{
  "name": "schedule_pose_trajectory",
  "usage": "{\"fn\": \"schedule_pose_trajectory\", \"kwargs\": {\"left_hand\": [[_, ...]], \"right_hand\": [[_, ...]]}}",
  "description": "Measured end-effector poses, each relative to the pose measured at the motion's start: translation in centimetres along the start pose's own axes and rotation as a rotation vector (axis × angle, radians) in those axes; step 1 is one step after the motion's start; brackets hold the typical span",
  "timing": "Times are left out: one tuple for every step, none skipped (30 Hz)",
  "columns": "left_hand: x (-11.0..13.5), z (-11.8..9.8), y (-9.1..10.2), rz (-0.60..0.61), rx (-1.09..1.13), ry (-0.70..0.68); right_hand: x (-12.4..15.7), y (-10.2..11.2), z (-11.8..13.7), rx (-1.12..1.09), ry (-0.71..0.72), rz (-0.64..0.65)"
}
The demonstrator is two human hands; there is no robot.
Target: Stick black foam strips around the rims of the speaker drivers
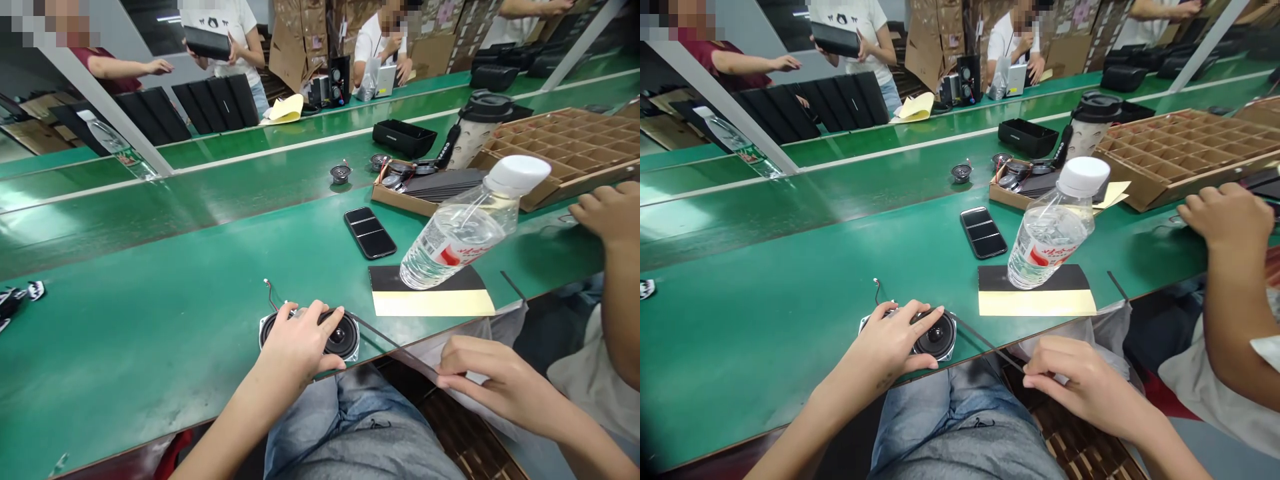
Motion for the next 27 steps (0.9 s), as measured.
{"fn": "schedule_pose_trajectory", "kwargs": {"left_hand": [[0.0,0.0,0.0,0.001,-0.006,-0.006],[-0.1,-0.1,0.0,0.006,-0.011,-0.009],[-0.1,-0.1,-0.1,0.010,-0.017,-0.012],[-0.1,-0.1,-0.1,0.010,-0.022,-0.014],[-0.2,-0.2,0.0,0.005,-0.027,-0.019],[-0.2,-0.2,0.1,-0.002,-0.029,-0.025],[-0.2,-0.3,0.1,-0.011,-0.032,-0.034],[-0.3,-0.5,0.2,-0.017,-0.035,-0.042],[-0.3,-0.6,0.2,-0.018,-0.041,-0.048],[-0.3,-0.6,0.1,-0.013,-0.050,-0.052],[-0.4,-0.7,0.0,-0.007,-0.061,-0.050],[-0.4,-0.7,-0.2,-0.002,-0.074,-0.045],[-0.4,-0.7,-0.3,-0.004,-0.087,-0.039],[-0.3,-0.7,-0.4,-0.012,-0.099,-0.035],[-0.2,-0.8,-0.4,-0.028,-0.110,-0.030],[0.0,-0.9,-0.3,-0.050,-0.122,-0.023],[0.3,-1.0,-0.2,-0.072,-0.133,-0.015],[0.6,-1.1,-0.1,-0.092,-0.143,-0.006],[0.8,-1.3,0.0,-0.108,-0.154,0.009],[1.1,-1.5,0.1,-0.121,-0.164,0.030],[1.2,-1.8,0.2,-0.132,-0.171,0.053],[1.3,-2.1,0.4,-0.143,-0.176,0.076],[1.3,-2.3,0.5,-0.152,-0.178,0.102],[1.2,-2.5,0.6,-0.159,-0.181,0.130],[1.0,-2.6,0.7,-0.163,-0.182,0.157],[0.7,-2.6,0.8,-0.161,-0.183,0.182],[0.4,-2.4,0.9,-0.152,-0.181,0.208]], "right_hand": [[-0.1,-0.3,0.4,0.003,0.007,0.017],[-0.2,-0.7,0.8,0.009,0.016,0.032],[-0.3,-1.0,1.2,0.018,0.025,0.044],[-0.3,-1.2,1.6,0.028,0.034,0.051],[-0.4,-1.5,1.9,0.034,0.043,0.057],[-0.5,-1.7,2.2,0.035,0.051,0.061],[-0.6,-1.9,2.5,0.033,0.060,0.062],[-0.7,-2.1,2.8,0.029,0.068,0.061],[-0.8,-2.3,3.0,0.024,0.077,0.060],[-1.0,-2.5,3.3,0.019,0.088,0.058],[-1.2,-2.7,3.6,0.016,0.096,0.057],[-1.5,-2.9,3.9,0.014,0.107,0.054],[-1.8,-3.0,4.2,0.014,0.119,0.052],[-2.1,-3.2,4.5,0.018,0.131,0.052],[-2.3,-3.4,4.7,0.022,0.144,0.055],[-2.6,-3.5,5.0,0.031,0.157,0.056],[-2.9,-3.6,5.2,0.046,0.169,0.058],[-3.1,-3.6,5.4,0.064,0.182,0.063],[-3.3,-3.5,5.4,0.084,0.194,0.071],[-3.4,-3.3,5.4,0.107,0.205,0.078],[-3.5,-3.0,5.2,0.131,0.214,0.083],[-3.6,-2.6,5.0,0.155,0.219,0.089],[-3.7,-2.0,4.6,0.179,0.220,0.090],[-3.8,-1.4,4.1,0.206,0.215,0.085],[-3.9,-0.6,3.6,0.235,0.205,0.073],[-4.0,0.2,3.0,0.263,0.191,0.056],[-4.1,1.0,2.4,0.287,0.172,0.036]]}}
Point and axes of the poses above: each hand's wrist, its own x-axis away from the middle knuckle, its own y-axis out of the back of the hand, z = x × y, the point moved 9 cm from there along -x, towards the middle knuckle, and after that the axes turned 11 degrees about y, right-handed, at the moved point
